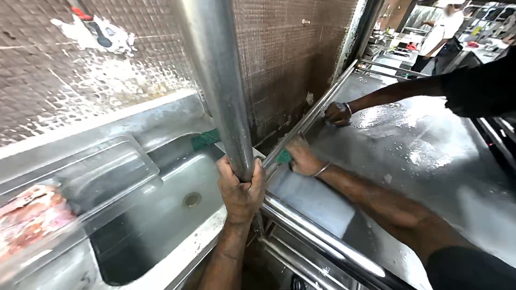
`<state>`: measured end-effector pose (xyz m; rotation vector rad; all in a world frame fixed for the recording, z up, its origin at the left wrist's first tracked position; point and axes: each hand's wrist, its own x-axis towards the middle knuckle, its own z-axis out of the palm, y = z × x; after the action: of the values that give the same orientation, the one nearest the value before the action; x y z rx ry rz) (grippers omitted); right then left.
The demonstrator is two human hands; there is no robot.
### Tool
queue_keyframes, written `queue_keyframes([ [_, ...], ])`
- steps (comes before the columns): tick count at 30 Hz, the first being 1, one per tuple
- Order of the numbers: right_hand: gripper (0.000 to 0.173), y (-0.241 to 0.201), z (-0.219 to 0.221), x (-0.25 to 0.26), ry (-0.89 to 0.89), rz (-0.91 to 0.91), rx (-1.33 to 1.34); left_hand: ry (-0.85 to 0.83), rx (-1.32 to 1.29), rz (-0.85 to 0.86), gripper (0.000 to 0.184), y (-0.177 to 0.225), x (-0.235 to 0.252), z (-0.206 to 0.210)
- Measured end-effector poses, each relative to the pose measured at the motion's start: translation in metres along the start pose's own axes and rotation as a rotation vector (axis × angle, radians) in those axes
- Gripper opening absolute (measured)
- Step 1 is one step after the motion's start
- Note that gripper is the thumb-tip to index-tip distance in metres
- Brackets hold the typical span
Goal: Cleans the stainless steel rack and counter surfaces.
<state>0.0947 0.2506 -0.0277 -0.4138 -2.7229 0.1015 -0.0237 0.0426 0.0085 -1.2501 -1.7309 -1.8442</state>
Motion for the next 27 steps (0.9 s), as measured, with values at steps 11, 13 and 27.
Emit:
queue_keyframes([
  [11,0.025,-0.119,-0.027,-0.008,-0.099,-0.105,0.013,0.026,0.046,-0.049,0.05,0.005,0.001,0.003],
  [13,0.019,-0.111,-0.028,0.001,-0.194,-0.126,0.007,0.02,0.022,-0.048,0.05,0.003,-0.001,0.003],
  [27,0.049,-0.102,-0.018,-0.029,-0.078,-0.193,0.084,-0.045,0.024,-0.097,0.049,0.003,-0.004,-0.003],
])
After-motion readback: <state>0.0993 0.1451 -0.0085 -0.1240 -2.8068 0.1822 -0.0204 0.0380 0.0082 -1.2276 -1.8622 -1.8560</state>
